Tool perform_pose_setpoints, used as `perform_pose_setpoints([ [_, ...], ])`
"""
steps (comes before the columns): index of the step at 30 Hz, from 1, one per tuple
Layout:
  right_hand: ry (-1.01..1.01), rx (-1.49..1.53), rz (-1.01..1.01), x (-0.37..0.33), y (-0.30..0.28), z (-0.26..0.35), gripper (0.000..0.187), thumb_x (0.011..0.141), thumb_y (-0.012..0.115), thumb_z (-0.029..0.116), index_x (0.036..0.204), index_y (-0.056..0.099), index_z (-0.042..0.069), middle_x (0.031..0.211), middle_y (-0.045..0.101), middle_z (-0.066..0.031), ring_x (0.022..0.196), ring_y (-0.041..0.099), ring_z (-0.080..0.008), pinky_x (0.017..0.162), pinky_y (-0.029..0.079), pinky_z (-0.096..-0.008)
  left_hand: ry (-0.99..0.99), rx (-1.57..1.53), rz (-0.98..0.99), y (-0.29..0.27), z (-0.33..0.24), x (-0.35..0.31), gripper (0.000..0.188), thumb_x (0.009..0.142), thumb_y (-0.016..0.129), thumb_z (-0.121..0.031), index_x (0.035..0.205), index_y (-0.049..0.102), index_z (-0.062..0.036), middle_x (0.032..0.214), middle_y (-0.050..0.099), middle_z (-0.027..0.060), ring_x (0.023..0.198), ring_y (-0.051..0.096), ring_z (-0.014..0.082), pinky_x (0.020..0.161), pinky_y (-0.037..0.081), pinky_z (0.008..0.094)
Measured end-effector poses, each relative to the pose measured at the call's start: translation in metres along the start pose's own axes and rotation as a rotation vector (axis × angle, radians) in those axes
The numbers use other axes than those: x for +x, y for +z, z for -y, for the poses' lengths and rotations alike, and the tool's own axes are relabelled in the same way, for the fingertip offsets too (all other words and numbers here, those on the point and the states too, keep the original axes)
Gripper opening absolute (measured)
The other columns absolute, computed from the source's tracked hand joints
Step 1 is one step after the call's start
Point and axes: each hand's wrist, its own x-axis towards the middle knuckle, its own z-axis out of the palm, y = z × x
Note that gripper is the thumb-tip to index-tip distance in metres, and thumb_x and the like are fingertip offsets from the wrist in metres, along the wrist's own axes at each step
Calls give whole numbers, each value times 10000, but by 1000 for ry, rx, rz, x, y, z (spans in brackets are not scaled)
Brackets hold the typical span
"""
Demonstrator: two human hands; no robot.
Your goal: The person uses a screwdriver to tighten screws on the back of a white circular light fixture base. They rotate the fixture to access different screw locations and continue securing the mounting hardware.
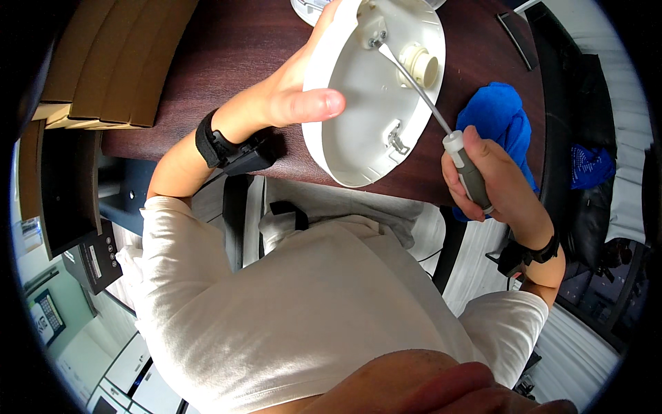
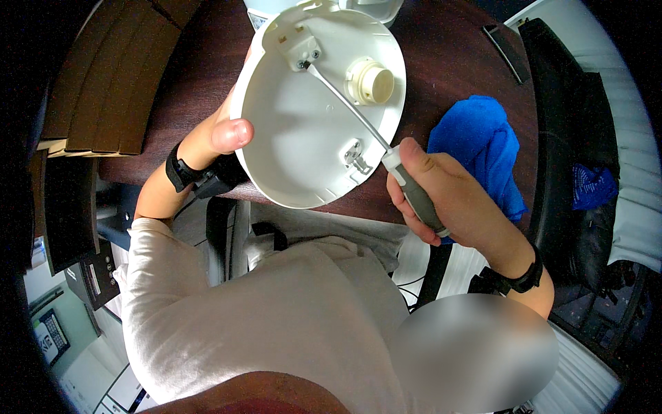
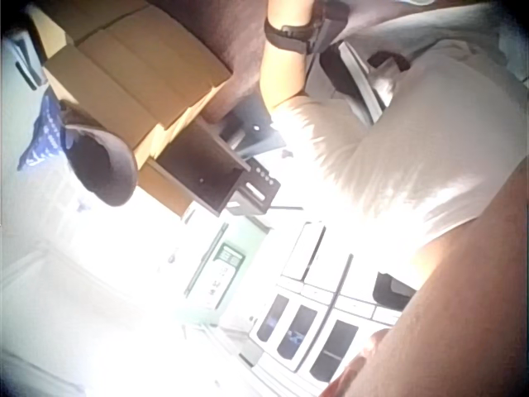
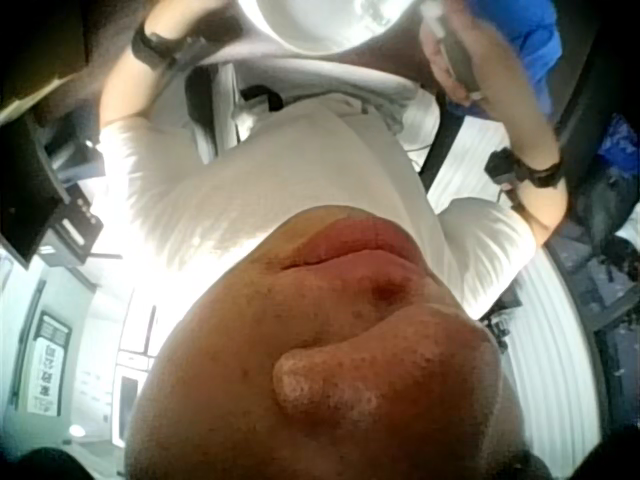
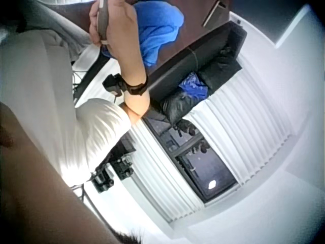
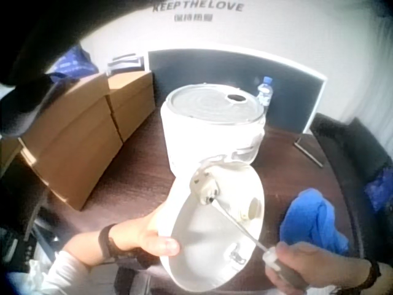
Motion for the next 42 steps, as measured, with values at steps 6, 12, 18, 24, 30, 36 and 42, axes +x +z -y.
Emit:
perform_pose_setpoints([
  [6, -25, -43, 19, -2, -1, 0, 595, 945, 251, 560, 659, 468, 85, 438, 425, 7, 321, 379, -70, 313, 287, -206, -3, 23, 95, -5, -4, 2, 1069, 662, 643, -544, 1405, 108, 7, 1350, 326, 195, 1233, 346, 301, 1005, 320, 416],
  [12, 26, -185, -159, -12, 12, 21, 539, 969, 242, 500, 662, 446, 105, 451, 416, 10, 322, 356, -60, 333, 286, -189, -51, 17, 219, -10, -13, -1, 1022, 689, 669, -490, 1390, 133, 26, 1349, 319, 181, 1222, 345, 280, 1011, 308, 395],
  [18, 48, -357, -213, -21, 10, 39, 492, 970, 268, 485, 736, 460, 97, 495, 434, 19, 330, 366, -51, 336, 312, -186, -37, 46, 212, -7, -13, 0, 1029, 684, 680, -485, 1385, 134, 34, 1353, 309, 177, 1219, 345, 269, 1011, 306, 389],
  [24, 144, -237, -114, -27, 15, 42, 494, 973, 251, 476, 790, 464, 70, 521, 476, -6, 329, 412, -86, 338, 341, -203, -26, 74, 164, -3, -13, -2, 1062, 663, 684, -504, 1385, 122, 35, 1359, 299, 178, 1219, 346, 263, 1009, 308, 389],
  [30, 75, -185, -13, -23, 30, 30, 458, 981, 263, 435, 795, 452, 63, 535, 489, -25, 380, 458, -120, 373, 362, -225, 12, 121, 205, -4, -12, 1, 963, 709, 664, -432, 1376, 151, 38, 1344, 325, 171, 1209, 360, 249, 1002, 320, 378],
  [36, -298, -1247, -442, -13, 0, 29, 386, 934, 437, 403, 824, 505, 39, 544, 529, -92, 453, 520, -218, 442, 418, -311, 68, 184, 242, -10, -16, -2, 857, 760, 634, -361, 1372, 182, 33, 1325, 361, 168, 1204, 374, 243, 997, 332, 372],
  [42, -674, -1965, -753, -5, -33, 59, 277, 781, 645, 329, 844, 528, 87, 659, 540, -72, 568, 589, -214, 502, 466, -316, 30, 116, 200, -12, 1, 2, 1040, 664, 618, -524, 1418, 114, -15, 1346, 348, 203, 1244, 347, 305, 1007, 327, 418],
])
